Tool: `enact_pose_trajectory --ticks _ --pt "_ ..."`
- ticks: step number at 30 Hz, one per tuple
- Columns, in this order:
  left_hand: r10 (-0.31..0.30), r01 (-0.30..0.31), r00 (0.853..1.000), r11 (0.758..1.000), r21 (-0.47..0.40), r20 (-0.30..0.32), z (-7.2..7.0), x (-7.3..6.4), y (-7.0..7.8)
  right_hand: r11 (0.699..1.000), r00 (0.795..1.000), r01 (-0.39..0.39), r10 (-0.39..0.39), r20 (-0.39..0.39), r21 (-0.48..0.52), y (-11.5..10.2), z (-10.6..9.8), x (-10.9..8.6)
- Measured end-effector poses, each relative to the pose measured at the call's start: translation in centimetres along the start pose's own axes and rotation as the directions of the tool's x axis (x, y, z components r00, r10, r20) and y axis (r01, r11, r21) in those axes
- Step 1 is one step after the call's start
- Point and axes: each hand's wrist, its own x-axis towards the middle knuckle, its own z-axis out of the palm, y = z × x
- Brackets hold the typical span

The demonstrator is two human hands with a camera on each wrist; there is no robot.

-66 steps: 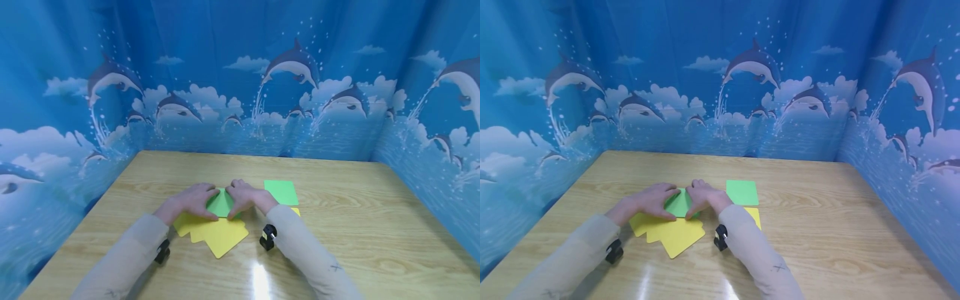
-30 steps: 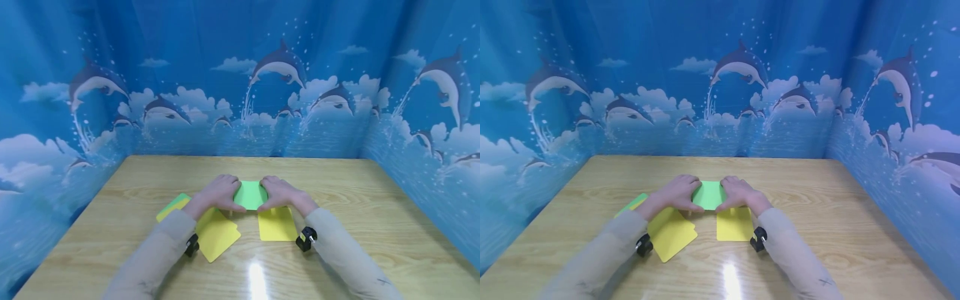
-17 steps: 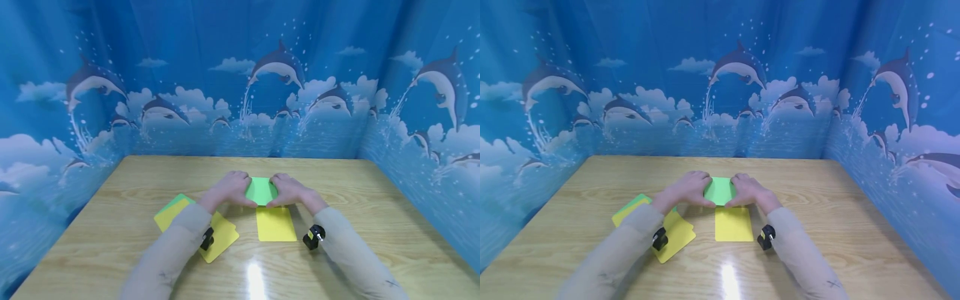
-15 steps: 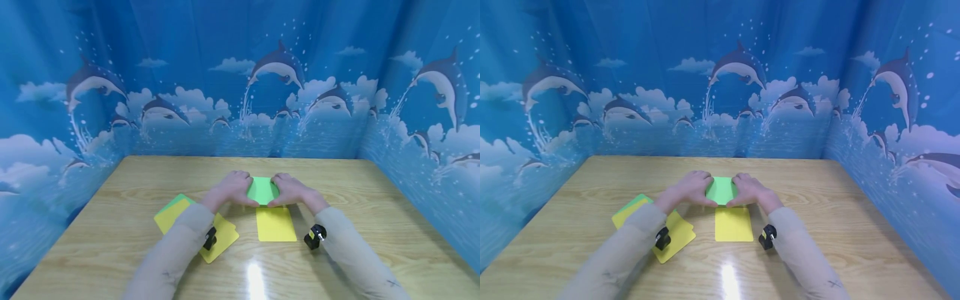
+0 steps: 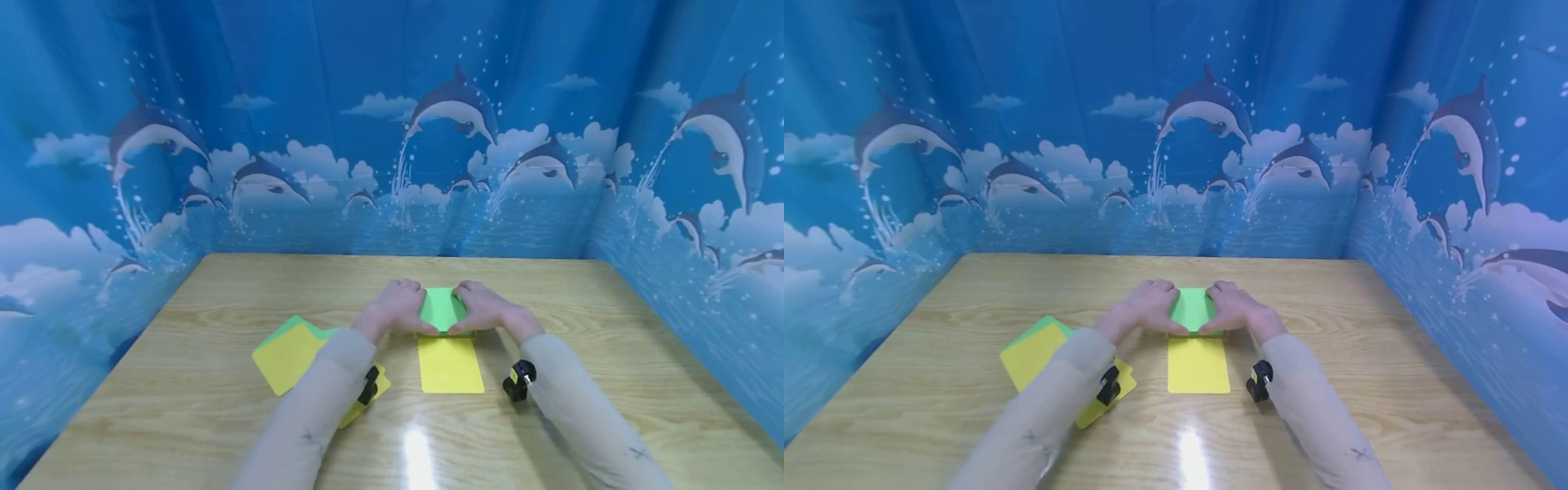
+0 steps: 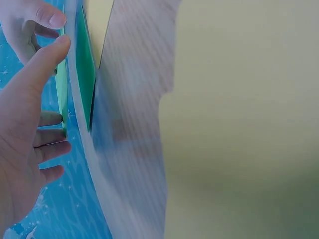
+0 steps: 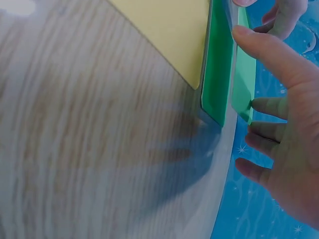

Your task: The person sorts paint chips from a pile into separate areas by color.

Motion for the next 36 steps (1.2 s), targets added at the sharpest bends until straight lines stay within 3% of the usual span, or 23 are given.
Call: enact_pose_trajectory --ticks 4,13,27,32,36 --pt "-0.008 0.008 1.0 1.0 -0.001 0.023 0.5 0.4 0.2 1.0 1.0 -0.021 0.021 0.021 -0.004 0.3 0.3 0.2" --pt "-0.08 0.087 0.992 0.994 -0.07 0.093 0.5 0.6 0.4 0.999 0.997 -0.041 0.041 0.059 -0.013 0.4 0.7 1.1" --pt "-0.06 0.076 0.985 0.993 -0.095 0.162 0.6 0.7 0.5 0.999 0.994 -0.054 0.054 0.096 -0.002 0.7 1.2 1.1" --pt "-0.053 0.067 0.985 0.994 -0.081 0.162 0.6 0.6 0.5 0.998 0.995 -0.062 0.061 0.083 0.0 0.7 1.1 0.9" --pt "-0.053 0.061 0.991 0.996 -0.06 0.126 0.5 0.8 0.4 0.998 0.996 -0.066 0.066 0.062 0.002 0.9 1.0 0.8"
